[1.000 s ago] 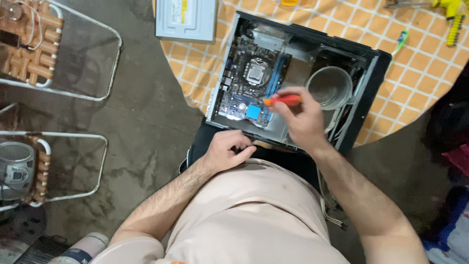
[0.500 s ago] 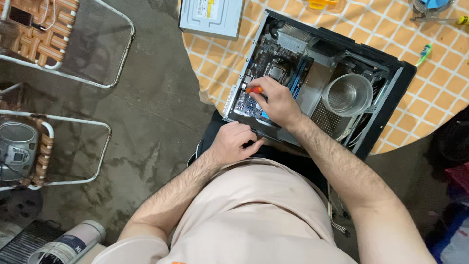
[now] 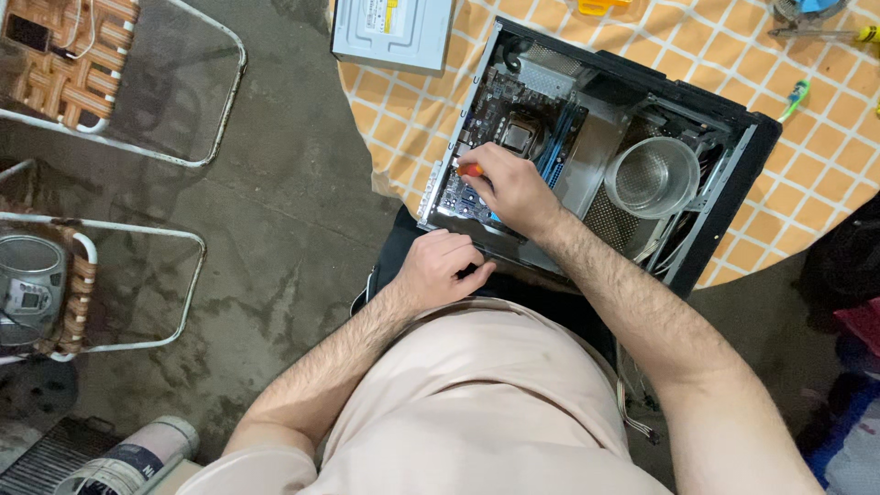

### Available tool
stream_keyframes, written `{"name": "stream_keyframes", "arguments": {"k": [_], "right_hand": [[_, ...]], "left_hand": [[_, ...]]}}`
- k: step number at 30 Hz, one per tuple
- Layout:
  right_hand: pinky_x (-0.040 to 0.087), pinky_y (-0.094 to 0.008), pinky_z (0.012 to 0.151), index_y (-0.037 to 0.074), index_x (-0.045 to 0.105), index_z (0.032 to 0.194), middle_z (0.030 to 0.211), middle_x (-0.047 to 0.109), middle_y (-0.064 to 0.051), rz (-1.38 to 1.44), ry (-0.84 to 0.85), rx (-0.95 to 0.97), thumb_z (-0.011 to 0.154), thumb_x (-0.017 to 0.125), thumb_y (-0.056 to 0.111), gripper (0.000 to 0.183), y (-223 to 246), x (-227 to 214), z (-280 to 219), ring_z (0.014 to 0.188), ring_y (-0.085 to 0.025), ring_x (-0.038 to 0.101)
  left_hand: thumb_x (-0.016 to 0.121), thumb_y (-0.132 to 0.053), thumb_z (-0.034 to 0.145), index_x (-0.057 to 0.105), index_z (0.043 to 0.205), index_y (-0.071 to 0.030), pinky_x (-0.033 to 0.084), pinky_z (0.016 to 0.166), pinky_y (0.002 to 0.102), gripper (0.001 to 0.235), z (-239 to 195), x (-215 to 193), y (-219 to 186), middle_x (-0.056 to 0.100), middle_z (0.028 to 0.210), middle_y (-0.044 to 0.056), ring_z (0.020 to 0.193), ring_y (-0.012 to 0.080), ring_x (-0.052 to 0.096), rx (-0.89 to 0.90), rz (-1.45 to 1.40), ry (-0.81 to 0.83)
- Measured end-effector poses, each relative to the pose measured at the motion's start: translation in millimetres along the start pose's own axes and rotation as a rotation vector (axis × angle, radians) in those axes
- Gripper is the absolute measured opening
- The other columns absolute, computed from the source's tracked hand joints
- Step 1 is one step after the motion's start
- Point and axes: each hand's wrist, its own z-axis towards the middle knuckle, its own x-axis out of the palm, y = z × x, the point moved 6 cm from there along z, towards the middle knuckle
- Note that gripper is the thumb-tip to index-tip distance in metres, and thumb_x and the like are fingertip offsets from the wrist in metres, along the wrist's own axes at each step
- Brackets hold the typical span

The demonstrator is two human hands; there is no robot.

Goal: The person secures a motherboard into a computer case using a screwdriver. They repeatedly pick up screws from a small container and fasten them into the motherboard mounting points.

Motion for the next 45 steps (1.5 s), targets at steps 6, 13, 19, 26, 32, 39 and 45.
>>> {"name": "stream_keyframes", "arguments": {"k": [6, 13, 19, 26, 32, 39, 45], "right_hand": [[0.069, -0.05, 0.099, 0.012, 0.075, 0.142, 0.12, 0.076, -0.011, -0.061, -0.018, -0.017, 0.118, 0.082, 0.008, 0.025, 7, 2, 9, 0.112, -0.038, 0.084], [0.072, -0.048, 0.088, 0.013, 0.069, 0.138, 0.106, 0.079, -0.009, -0.107, -0.089, 0.026, 0.111, 0.091, 0.007, 0.035, -12, 12, 5, 0.1, -0.035, 0.088], [0.072, -0.041, 0.079, 0.017, 0.057, 0.122, 0.092, 0.081, 0.003, -0.164, -0.145, 0.007, 0.105, 0.097, 0.008, 0.045, -23, 16, 12, 0.086, -0.026, 0.087], [0.075, -0.04, 0.086, 0.016, 0.067, 0.135, 0.114, 0.088, -0.008, 0.208, -0.077, 0.102, 0.101, 0.092, -0.001, 0.046, 6, -12, 17, 0.097, -0.029, 0.089], [0.074, -0.047, 0.09, 0.011, 0.072, 0.136, 0.115, 0.089, -0.015, 0.303, -0.007, 0.123, 0.107, 0.088, -0.007, 0.038, 13, -22, 22, 0.1, -0.034, 0.091], [0.074, -0.051, 0.095, 0.012, 0.064, 0.148, 0.123, 0.085, -0.017, 0.304, 0.041, 0.15, 0.108, 0.094, 0.005, 0.051, 14, -17, 18, 0.105, -0.036, 0.089], [0.074, -0.051, 0.097, 0.014, 0.061, 0.157, 0.13, 0.082, -0.023, 0.348, 0.004, 0.173, 0.106, 0.092, 0.0, 0.061, 12, -13, 17, 0.105, -0.037, 0.09]], "left_hand": [[0.088, -0.024, 0.11, 0.076, 0.093, -0.019, 0.057, 0.062, 0.039, 0.022, 11, -12, 12, 0.059, 0.071, 0.0, 0.062, 0.027, 0.069, -0.104, -0.1, -0.032], [0.097, -0.023, 0.108, 0.083, 0.115, -0.021, 0.065, 0.079, 0.043, 0.016, 91, -55, 58, 0.075, 0.093, 0.002, 0.083, 0.0294, 0.079, -0.239, 0.072, -0.019], [0.1, -0.021, 0.099, 0.077, 0.098, -0.015, 0.065, 0.08, 0.055, 0.024, 115, -41, 95, 0.073, 0.085, 0.007, 0.086, 0.0404, 0.082, -0.245, 0.214, 0.267], [0.1, -0.021, 0.098, 0.081, 0.099, -0.02, 0.071, 0.079, 0.045, 0.019, 120, -56, 98, 0.073, 0.089, 0.002, 0.094, 0.0313, 0.085, -0.286, 0.206, 0.406], [0.093, 0.002, 0.095, 0.088, 0.113, -0.003, 0.077, 0.085, 0.04, 0.019, 124, -69, 91, 0.079, 0.096, 0.02, 0.101, 0.0385, 0.087, -0.388, -0.058, 0.428], [0.101, -0.032, 0.098, 0.094, 0.107, -0.022, 0.075, 0.088, 0.05, 0.015, 115, -55, 113, 0.084, 0.09, 0.006, 0.098, 0.0342, 0.089, -0.479, 0.16, 0.482], [0.106, -0.03, 0.091, 0.094, 0.11, -0.026, 0.073, 0.092, 0.043, 0.023, 105, -54, 128, 0.087, 0.093, 0.0, 0.099, 0.0266, 0.09, -0.566, 0.11, 0.435]]}}
